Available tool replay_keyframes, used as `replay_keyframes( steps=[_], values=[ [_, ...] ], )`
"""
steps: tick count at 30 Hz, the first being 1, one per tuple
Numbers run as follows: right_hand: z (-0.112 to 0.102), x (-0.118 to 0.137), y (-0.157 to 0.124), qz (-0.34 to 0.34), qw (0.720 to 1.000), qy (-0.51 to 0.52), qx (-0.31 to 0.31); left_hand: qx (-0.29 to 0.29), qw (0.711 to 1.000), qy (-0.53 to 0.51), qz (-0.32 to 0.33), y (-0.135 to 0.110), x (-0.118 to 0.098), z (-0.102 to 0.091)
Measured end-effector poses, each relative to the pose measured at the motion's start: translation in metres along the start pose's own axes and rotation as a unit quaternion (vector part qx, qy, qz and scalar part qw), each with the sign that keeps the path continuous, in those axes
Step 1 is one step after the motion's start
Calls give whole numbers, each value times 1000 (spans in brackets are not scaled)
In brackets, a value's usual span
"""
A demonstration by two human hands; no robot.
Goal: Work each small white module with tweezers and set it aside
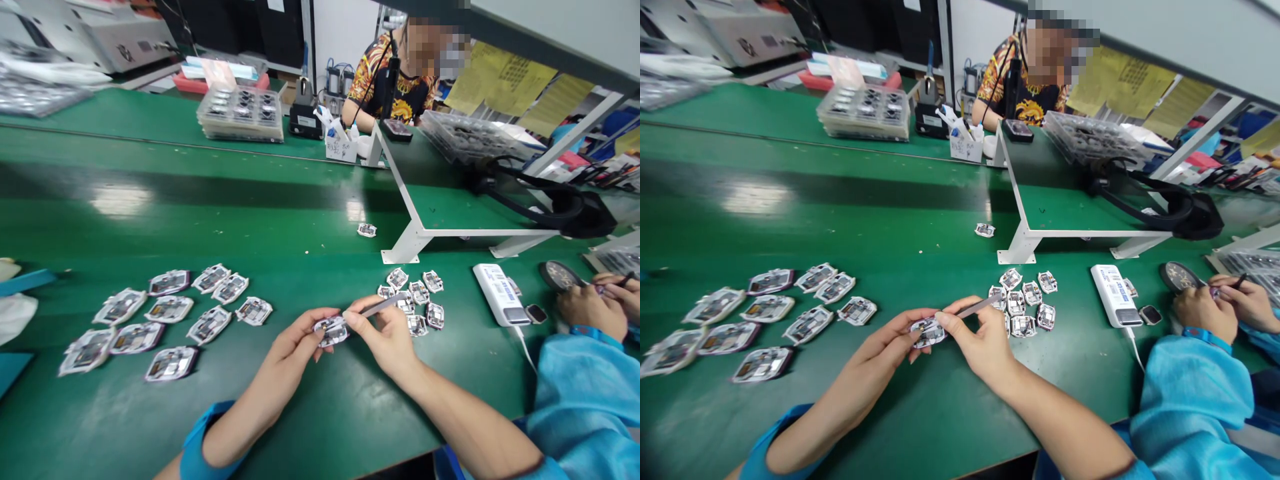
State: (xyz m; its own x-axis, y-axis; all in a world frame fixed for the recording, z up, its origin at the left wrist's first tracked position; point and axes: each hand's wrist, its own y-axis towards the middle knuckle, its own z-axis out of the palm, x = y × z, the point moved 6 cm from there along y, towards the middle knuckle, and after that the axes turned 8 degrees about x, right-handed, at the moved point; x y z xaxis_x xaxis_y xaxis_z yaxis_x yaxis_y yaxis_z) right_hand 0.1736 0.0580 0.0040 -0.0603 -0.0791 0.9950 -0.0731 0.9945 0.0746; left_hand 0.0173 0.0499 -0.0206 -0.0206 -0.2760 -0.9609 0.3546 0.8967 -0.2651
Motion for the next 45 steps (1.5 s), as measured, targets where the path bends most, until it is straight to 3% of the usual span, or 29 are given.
replay_keyframes(
  steps=[11, 33, 41, 45],
  values=[
    [0, -10, 4, 29, 997, 75, -20, 16, 998, 51, 25, 0, -6, 1],
    [-2, -3, 3, 7, 999, 32, -1, 32, 993, 108, 34, 2, -9, -4],
    [0, -4, 2, 4, 1000, 30, -6, 35, 997, 71, 15, 5, -6, -2],
    [-3, -2, 3, -9, 999, 25, -20, 78, 995, 56, 9, 3, -8, 0]
  ],
)
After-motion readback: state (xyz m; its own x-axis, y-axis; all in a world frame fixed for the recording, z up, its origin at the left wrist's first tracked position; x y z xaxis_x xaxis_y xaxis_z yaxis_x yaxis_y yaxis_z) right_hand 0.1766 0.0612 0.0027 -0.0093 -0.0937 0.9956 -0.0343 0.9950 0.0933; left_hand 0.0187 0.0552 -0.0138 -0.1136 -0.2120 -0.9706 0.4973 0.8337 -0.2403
